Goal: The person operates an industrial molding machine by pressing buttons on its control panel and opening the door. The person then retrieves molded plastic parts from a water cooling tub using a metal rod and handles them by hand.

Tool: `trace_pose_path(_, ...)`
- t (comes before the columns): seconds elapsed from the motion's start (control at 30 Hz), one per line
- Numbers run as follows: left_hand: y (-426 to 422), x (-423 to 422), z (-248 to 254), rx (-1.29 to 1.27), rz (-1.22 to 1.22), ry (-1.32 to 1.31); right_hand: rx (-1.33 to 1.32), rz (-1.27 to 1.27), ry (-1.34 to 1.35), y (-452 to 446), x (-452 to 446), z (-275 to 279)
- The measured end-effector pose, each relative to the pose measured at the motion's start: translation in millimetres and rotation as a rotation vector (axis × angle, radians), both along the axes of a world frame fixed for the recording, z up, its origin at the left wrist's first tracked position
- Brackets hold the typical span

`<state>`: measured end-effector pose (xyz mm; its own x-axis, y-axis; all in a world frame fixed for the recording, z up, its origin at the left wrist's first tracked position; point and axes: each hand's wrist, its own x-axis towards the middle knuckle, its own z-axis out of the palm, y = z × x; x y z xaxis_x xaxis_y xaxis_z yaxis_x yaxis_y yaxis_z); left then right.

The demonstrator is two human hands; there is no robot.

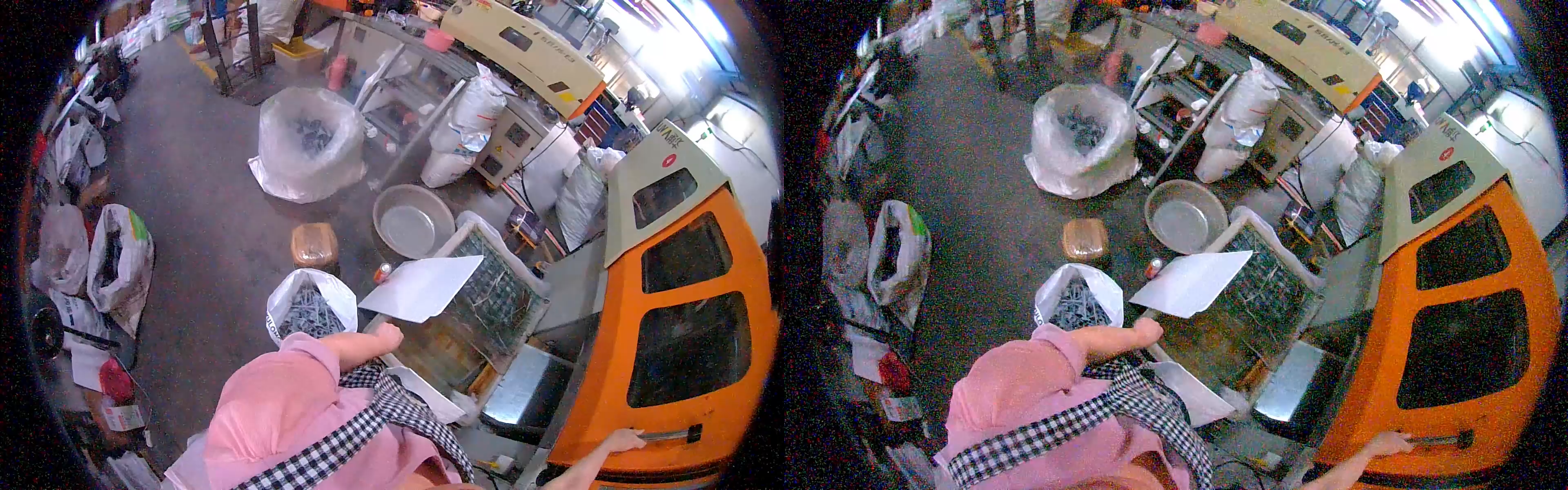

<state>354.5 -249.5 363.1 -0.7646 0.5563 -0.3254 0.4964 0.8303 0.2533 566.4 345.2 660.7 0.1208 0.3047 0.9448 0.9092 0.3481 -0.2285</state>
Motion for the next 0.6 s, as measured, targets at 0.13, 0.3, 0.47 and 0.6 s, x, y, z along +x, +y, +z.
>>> trace_pose_path(0.13, 1.0, 8.1, 1.4, -0.029, -0.018, 0.026, -0.089, -0.310, -0.278, 0.3, 0.0, 5.1)
trace_pose_path(0.3, -1.4, 7.3, -2.9, -0.011, -0.032, 0.054, 0.089, -0.421, -0.225, 43.4, 4.6, -16.8)
trace_pose_path(0.47, -0.5, -0.8, -4.9, -0.011, 0.006, 0.052, 0.090, -0.350, -0.206, 58.5, 9.3, -20.7)
trace_pose_path(0.6, 1.9, -2.3, -7.7, 0.014, -0.008, 0.098, 0.103, -0.254, -0.038, 30.3, 2.4, -8.3)
